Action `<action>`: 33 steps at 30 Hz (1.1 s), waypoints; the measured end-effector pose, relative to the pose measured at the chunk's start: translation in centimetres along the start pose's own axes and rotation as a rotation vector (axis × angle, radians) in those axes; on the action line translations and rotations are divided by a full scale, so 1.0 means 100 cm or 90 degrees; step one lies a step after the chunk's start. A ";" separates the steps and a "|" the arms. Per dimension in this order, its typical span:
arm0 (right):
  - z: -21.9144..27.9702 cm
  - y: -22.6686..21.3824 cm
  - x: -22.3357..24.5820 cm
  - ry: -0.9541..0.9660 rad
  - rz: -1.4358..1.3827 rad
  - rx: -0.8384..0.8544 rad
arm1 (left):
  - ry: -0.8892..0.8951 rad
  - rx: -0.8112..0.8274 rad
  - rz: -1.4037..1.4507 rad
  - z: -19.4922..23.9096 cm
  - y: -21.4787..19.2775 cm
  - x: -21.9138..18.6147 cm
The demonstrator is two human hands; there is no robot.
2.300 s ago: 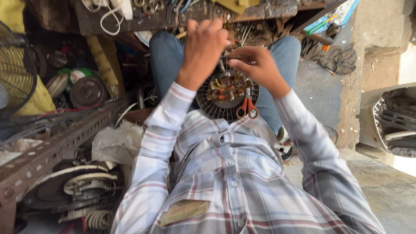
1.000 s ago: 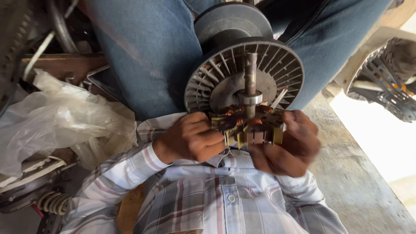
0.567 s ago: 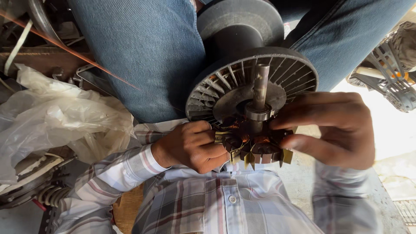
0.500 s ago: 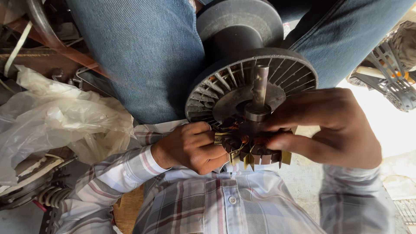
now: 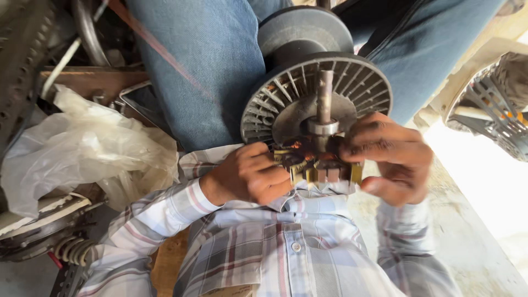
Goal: The person winds and secures copper wire onto a ceiling fan motor stator by hand and using a pair of scissors to trim the wire.
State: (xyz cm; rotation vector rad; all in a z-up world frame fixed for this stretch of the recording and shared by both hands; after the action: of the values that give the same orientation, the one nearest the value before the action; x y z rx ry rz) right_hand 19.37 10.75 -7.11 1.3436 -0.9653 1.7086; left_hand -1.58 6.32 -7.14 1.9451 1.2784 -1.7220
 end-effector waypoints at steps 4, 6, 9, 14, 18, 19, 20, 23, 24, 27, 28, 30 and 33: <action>0.021 0.005 -0.006 -0.003 0.048 -0.069 | 0.008 -0.036 -0.019 -0.002 0.001 -0.003; 0.023 0.004 -0.008 -0.010 0.056 -0.074 | 0.007 -0.051 -0.044 -0.003 0.002 -0.006; 0.023 0.004 -0.008 -0.027 0.050 -0.078 | 0.005 -0.073 -0.066 -0.005 0.005 -0.012; 0.025 0.010 -0.007 -0.059 0.074 -0.130 | -0.010 -0.091 -0.074 -0.002 0.011 -0.018; 0.028 0.017 -0.003 -0.090 0.038 -0.169 | 0.018 -0.124 -0.100 -0.002 0.013 -0.024; 0.029 0.019 -0.002 -0.103 0.025 -0.174 | 0.023 -0.128 -0.103 -0.002 0.013 -0.025; 0.029 0.020 -0.002 -0.112 0.012 -0.177 | 0.026 -0.133 -0.103 -0.002 0.013 -0.027; 0.032 0.022 -0.008 -0.093 -0.031 -0.191 | 0.034 -0.140 -0.116 -0.002 0.013 -0.030; 0.033 0.022 -0.008 -0.111 -0.018 -0.195 | 0.031 -0.141 -0.122 -0.002 0.013 -0.031; 0.031 0.022 -0.006 -0.133 0.001 -0.210 | 0.032 -0.140 -0.133 -0.002 0.013 -0.032; 0.032 0.025 -0.004 -0.120 -0.007 -0.212 | 0.036 -0.140 -0.133 -0.002 0.013 -0.033; 0.030 0.026 0.006 -0.099 -0.027 -0.209 | 0.045 -0.142 -0.135 -0.001 0.011 -0.033; 0.028 0.022 0.037 -0.133 0.065 -0.183 | 0.049 -0.145 -0.136 0.003 0.012 -0.032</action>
State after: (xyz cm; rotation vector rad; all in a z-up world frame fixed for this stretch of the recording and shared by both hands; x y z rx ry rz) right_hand 17.97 7.63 -3.29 1.3154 -1.3630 1.4525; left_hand -0.63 4.00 -4.75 1.8142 1.6832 -1.5233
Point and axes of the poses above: each hand's wrist, its own z-axis away from the middle knuckle, its own y-axis out of the palm, x = y × z, the point moved 6 cm from there along -z, towards the middle knuckle, and after that the axes turned 12 degrees about z, right-handed, at the moved point
